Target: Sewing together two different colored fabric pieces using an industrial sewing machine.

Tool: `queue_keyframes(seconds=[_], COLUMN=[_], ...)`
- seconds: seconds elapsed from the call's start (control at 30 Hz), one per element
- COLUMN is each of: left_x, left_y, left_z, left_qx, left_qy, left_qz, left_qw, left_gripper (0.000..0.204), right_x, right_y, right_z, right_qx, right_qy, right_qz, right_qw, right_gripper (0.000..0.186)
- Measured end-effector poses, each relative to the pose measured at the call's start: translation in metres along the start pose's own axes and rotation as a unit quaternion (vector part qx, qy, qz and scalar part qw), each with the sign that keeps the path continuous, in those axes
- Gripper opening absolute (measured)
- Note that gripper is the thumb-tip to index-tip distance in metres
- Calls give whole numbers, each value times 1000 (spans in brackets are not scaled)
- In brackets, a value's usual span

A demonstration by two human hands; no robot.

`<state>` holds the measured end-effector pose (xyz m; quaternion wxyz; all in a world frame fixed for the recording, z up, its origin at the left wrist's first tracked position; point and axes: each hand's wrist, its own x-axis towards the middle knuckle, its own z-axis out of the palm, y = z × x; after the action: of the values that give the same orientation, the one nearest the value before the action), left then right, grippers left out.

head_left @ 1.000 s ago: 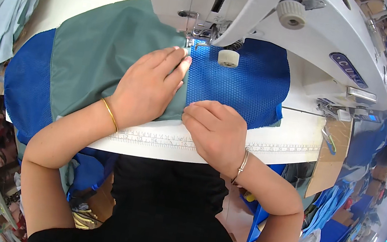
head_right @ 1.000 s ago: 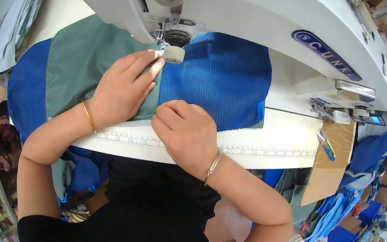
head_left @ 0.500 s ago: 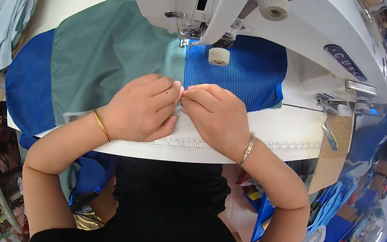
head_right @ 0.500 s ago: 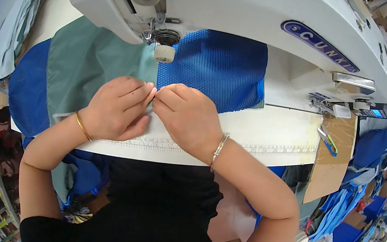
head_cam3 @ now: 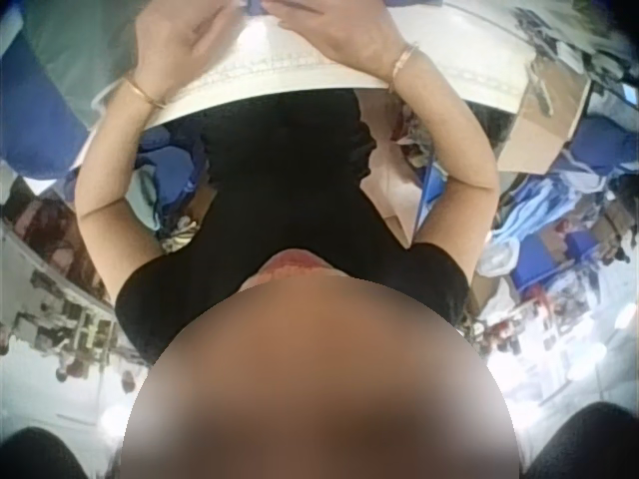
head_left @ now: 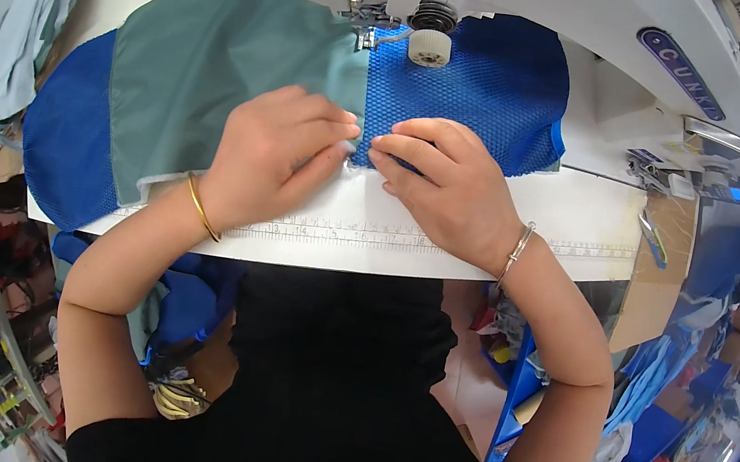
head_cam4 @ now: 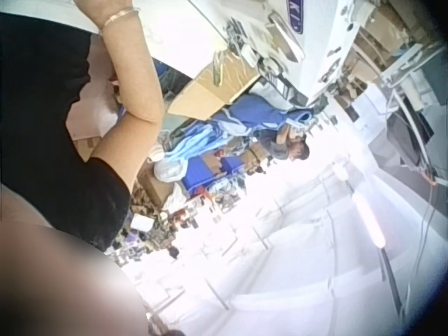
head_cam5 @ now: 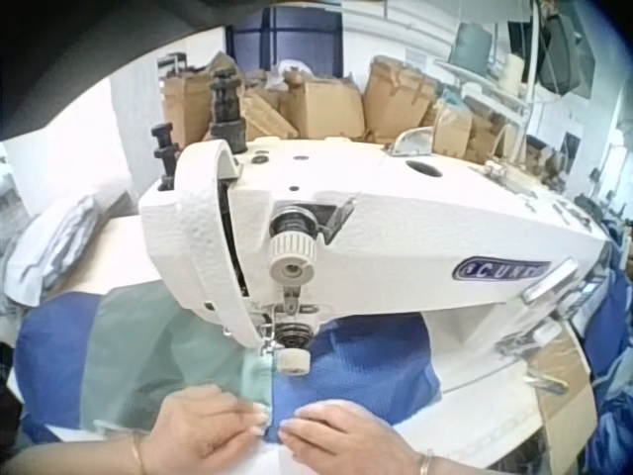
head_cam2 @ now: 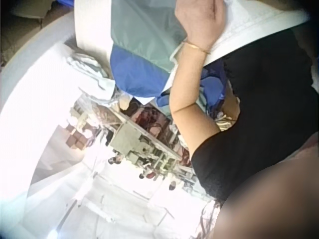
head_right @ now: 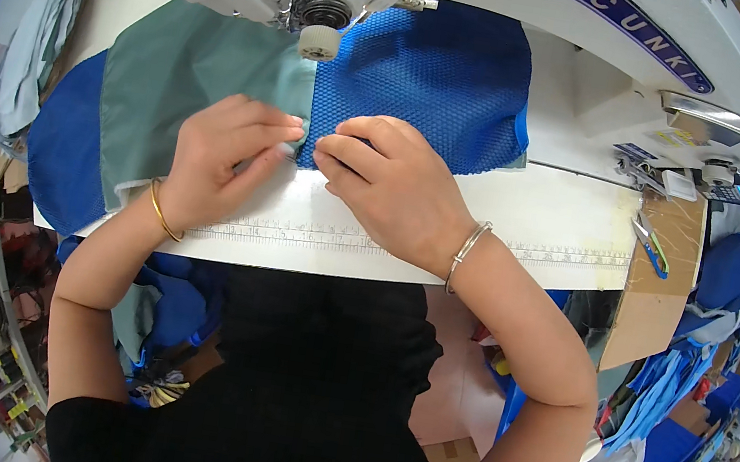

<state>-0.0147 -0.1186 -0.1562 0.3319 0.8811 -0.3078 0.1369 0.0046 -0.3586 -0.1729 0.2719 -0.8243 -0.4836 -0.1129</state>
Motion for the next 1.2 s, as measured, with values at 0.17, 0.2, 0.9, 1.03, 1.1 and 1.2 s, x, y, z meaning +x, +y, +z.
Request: queue_keyframes(seconds=[0.17,0.2,0.9,1.03,1.1,1.2], left_x=[-9,-10,11,18,22,27], left_y=[4,4,-26,-35,-38,-40], left_z=[9,10,2,2,4,5], left_qx=[141,181,150,148,151,167], left_qy=[13,13,-5,-8,-1,12], left_qz=[116,148,168,162,162,161], left_qw=[983,972,974,976,975,973], left_gripper=[24,25,30,29,28,23], right_x=[-1,-1,26,35,38,42], right_y=[3,4,22,31,35,40], right_z=[2,3,2,6,6,6], right_qx=[0,4,-17,-34,-39,-46], right_qy=[9,2,12,26,22,22], right_qz=[-19,-17,-31,-35,-30,-27], right_qw=[1000,1000,999,998,999,998], right_gripper=[26,32,24,19,18,17])
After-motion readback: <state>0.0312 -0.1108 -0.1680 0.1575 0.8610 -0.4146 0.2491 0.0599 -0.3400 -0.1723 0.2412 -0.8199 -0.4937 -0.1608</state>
